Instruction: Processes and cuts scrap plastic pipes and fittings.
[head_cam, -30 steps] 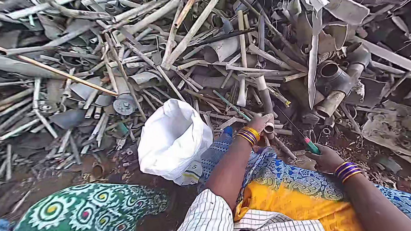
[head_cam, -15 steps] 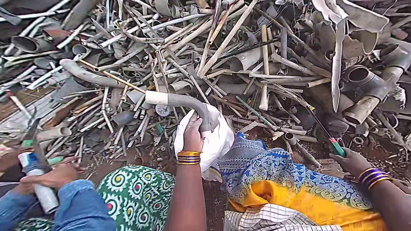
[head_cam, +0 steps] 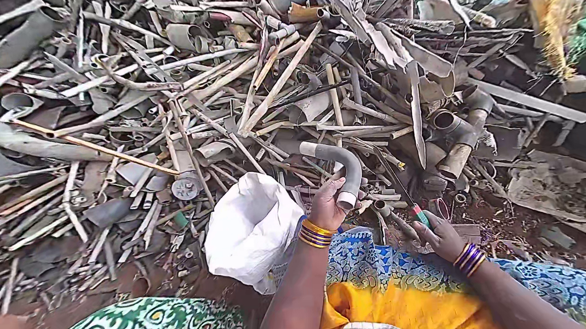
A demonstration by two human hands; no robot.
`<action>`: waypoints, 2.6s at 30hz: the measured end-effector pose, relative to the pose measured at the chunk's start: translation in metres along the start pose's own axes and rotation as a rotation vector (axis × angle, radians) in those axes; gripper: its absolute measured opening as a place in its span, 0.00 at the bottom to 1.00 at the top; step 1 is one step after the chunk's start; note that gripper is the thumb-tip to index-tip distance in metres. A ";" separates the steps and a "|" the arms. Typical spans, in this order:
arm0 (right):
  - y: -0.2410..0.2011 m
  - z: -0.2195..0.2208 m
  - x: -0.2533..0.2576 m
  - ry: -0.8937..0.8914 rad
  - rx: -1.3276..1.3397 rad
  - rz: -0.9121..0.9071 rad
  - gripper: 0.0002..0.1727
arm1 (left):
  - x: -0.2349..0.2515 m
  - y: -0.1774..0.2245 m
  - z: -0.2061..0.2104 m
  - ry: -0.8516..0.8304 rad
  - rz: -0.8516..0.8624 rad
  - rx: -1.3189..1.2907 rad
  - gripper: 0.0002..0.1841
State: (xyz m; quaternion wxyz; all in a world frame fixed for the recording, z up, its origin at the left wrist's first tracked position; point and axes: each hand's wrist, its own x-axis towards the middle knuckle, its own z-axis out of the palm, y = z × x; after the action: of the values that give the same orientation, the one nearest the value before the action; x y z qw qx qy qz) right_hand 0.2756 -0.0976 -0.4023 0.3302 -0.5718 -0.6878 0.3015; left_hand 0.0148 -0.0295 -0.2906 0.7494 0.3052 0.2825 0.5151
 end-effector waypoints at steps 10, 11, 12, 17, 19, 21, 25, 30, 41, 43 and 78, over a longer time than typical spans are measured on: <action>0.004 0.000 0.001 0.115 -0.200 -0.118 0.34 | 0.060 -0.068 -0.005 0.276 -0.141 -0.091 0.17; 0.008 0.002 0.004 0.138 -0.208 -0.128 0.35 | 0.054 -0.051 -0.009 0.264 0.014 0.000 0.16; 0.011 0.003 0.007 0.169 -0.212 -0.134 0.35 | 0.049 -0.031 -0.019 0.229 0.181 0.150 0.18; 0.024 -0.001 0.016 0.229 -0.191 -0.065 0.34 | 0.031 0.072 -0.116 0.666 0.521 1.293 0.37; 0.027 0.000 0.016 0.202 -0.177 -0.032 0.35 | 0.022 0.090 -0.165 0.886 0.333 1.548 0.39; 0.028 0.001 0.017 0.188 -0.177 -0.027 0.35 | 0.006 0.090 -0.197 0.958 -0.103 1.769 0.37; 0.026 0.002 0.017 0.157 -0.157 -0.021 0.34 | -0.036 0.063 -0.206 0.672 -0.540 1.746 0.37; 0.029 0.003 0.017 0.205 -0.094 0.013 0.27 | -0.042 0.047 -0.176 0.387 -0.678 2.031 0.24; 0.010 -0.001 0.043 -0.578 -0.471 0.806 0.25 | 0.097 -0.027 -0.024 -0.118 -0.372 2.111 0.26; 0.011 -0.004 0.046 -0.616 -0.448 0.816 0.24 | 0.143 -0.076 -0.022 -0.328 -0.533 2.126 0.25; 0.035 -0.031 0.015 0.384 0.754 0.514 0.19 | 0.128 -0.181 0.051 -0.001 -0.357 0.539 0.17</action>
State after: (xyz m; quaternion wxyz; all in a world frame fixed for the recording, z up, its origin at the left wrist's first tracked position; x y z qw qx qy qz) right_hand 0.3186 -0.0756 -0.4098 0.5497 -0.6090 -0.2943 0.4903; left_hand 0.2009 0.0312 -0.4070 0.7204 0.4386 0.4574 0.2819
